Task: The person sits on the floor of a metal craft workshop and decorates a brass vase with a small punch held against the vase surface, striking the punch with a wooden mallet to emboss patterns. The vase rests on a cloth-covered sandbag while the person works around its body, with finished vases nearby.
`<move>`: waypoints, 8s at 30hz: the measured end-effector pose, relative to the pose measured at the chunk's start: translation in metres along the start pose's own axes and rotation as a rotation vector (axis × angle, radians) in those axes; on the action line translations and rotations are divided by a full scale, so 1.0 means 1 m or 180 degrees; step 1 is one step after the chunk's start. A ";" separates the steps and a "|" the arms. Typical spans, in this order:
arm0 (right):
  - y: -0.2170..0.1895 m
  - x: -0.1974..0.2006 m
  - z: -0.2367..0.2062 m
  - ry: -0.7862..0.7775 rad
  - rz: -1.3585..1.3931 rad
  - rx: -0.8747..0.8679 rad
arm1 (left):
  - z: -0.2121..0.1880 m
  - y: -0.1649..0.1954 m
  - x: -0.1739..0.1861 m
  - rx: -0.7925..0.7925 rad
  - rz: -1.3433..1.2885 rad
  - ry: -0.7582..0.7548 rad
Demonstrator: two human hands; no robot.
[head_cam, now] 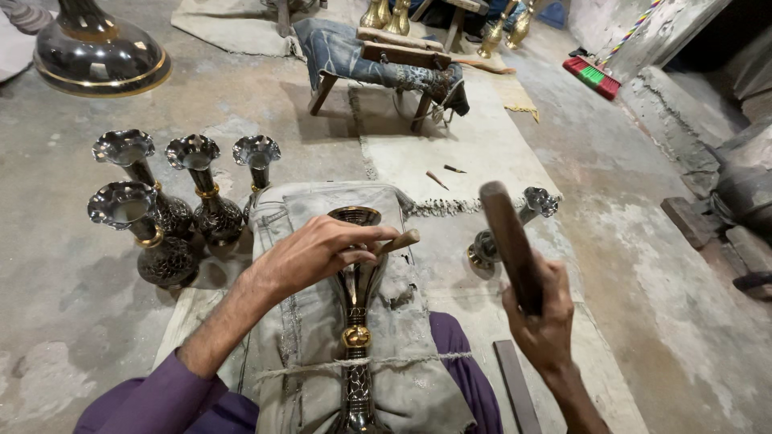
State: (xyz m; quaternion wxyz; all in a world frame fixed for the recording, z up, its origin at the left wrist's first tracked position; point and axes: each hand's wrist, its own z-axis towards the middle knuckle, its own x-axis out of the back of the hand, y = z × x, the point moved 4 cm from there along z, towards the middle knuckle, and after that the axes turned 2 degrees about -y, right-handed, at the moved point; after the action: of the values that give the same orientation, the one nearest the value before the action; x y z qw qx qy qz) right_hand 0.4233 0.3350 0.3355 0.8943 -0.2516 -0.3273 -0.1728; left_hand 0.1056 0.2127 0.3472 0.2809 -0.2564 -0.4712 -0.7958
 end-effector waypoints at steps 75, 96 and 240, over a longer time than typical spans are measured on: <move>-0.023 -0.006 0.001 -0.0538 0.0437 -0.0224 | -0.004 0.013 -0.009 -0.0242 0.0052 0.0229; 0.011 -0.023 -0.051 -0.0606 0.0266 -0.0994 | -0.006 -0.006 -0.010 -0.0021 -0.0398 0.0550; -0.101 0.052 0.102 -0.1022 -0.0838 0.1261 | -0.050 -0.041 -0.049 0.0251 -0.1412 0.1664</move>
State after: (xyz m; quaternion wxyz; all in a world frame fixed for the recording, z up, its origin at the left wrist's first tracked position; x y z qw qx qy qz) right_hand 0.3625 0.3022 0.4716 0.8326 -0.0515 -0.5220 -0.1781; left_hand 0.1047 0.1944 0.2679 0.2220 0.0758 -0.4580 -0.8575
